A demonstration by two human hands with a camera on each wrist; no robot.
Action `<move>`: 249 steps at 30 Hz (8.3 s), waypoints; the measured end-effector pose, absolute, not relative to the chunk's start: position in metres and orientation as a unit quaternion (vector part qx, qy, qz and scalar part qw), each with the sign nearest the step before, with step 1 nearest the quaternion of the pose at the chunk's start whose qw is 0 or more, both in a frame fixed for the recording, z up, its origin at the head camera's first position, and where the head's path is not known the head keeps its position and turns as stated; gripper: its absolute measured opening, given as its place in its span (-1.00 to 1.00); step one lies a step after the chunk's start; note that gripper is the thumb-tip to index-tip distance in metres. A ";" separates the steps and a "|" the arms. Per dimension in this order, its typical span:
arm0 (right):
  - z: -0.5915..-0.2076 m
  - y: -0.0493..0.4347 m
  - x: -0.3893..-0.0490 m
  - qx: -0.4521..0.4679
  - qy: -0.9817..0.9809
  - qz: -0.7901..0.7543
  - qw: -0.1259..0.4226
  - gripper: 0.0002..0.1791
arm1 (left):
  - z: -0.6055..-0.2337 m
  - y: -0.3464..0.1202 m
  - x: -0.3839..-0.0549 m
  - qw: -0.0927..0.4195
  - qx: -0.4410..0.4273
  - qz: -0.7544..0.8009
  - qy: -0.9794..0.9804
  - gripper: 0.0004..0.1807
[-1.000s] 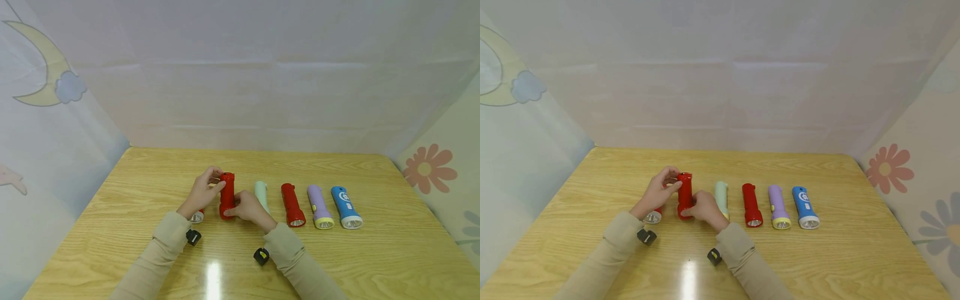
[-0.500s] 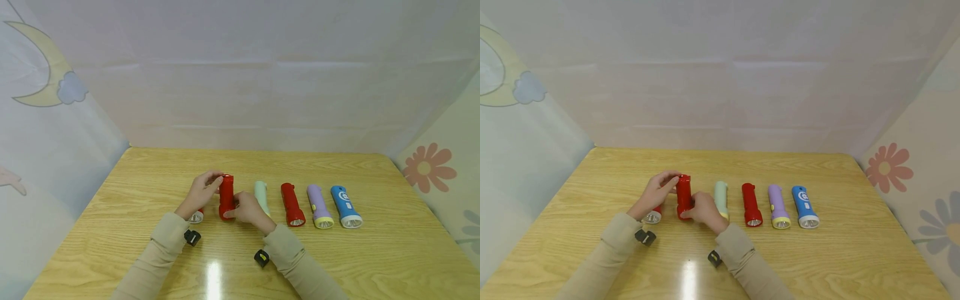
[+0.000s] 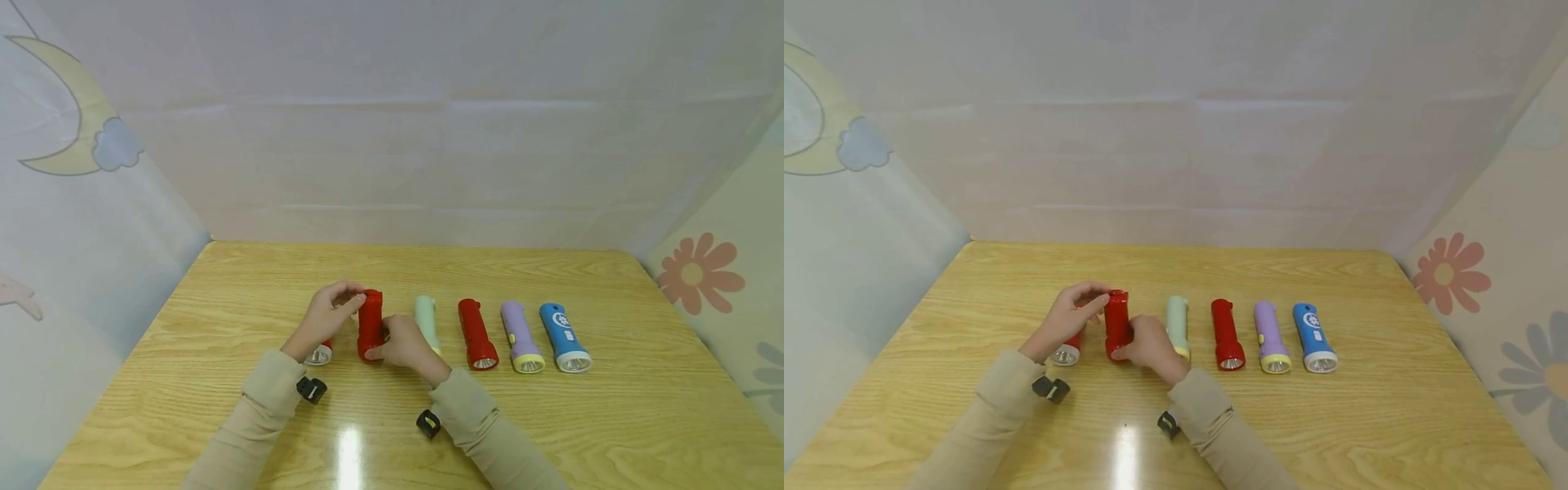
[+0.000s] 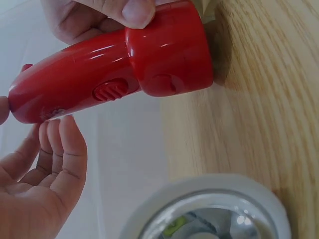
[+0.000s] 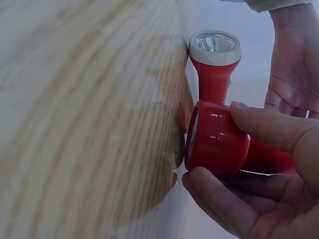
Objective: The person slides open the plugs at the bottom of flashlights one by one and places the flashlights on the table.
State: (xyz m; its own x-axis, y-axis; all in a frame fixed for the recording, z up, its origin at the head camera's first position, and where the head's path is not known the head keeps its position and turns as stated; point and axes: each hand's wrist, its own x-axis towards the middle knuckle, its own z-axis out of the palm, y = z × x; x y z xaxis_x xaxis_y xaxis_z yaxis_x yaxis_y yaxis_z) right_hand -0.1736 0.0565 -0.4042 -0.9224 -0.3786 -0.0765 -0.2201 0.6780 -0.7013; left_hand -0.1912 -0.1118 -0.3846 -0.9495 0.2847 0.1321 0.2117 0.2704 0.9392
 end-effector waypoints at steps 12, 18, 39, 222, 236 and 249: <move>-0.404 0.056 -0.173 -0.192 0.916 -0.340 0.089 -0.63 | -0.382 -0.114 -0.185 0.073 0.168 0.586 0.789 -0.70; -0.403 0.056 -0.173 -0.187 0.919 -0.335 0.094 -0.62 | -0.381 -0.115 -0.182 0.086 0.160 0.590 0.786 -0.69; -0.403 0.054 -0.169 -0.183 0.921 -0.333 0.085 -0.61 | -0.377 -0.117 -0.176 0.096 0.191 0.580 0.786 -0.72; -0.404 0.051 -0.164 -0.215 0.927 -0.303 0.044 -0.46 | -0.384 -0.124 -0.174 0.017 0.272 0.513 0.814 -0.62; -0.402 0.054 -0.164 -0.213 0.927 -0.302 0.058 -0.55 | -0.386 -0.122 -0.173 0.013 0.255 0.523 0.813 -0.62; -0.402 0.056 -0.165 -0.208 0.916 -0.331 0.094 -0.60 | -0.388 -0.120 -0.176 0.009 0.234 0.520 0.821 -0.59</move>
State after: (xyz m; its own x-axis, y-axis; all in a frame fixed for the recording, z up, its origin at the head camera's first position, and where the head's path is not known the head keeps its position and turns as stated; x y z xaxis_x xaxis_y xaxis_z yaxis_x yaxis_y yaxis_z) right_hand -0.1647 0.0561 -0.4024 -0.8957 -0.4435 -0.0333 -0.3196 0.6939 -0.6453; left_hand -0.1761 -0.1199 -0.3878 -0.8900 0.3942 0.2290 0.3755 0.3490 0.8586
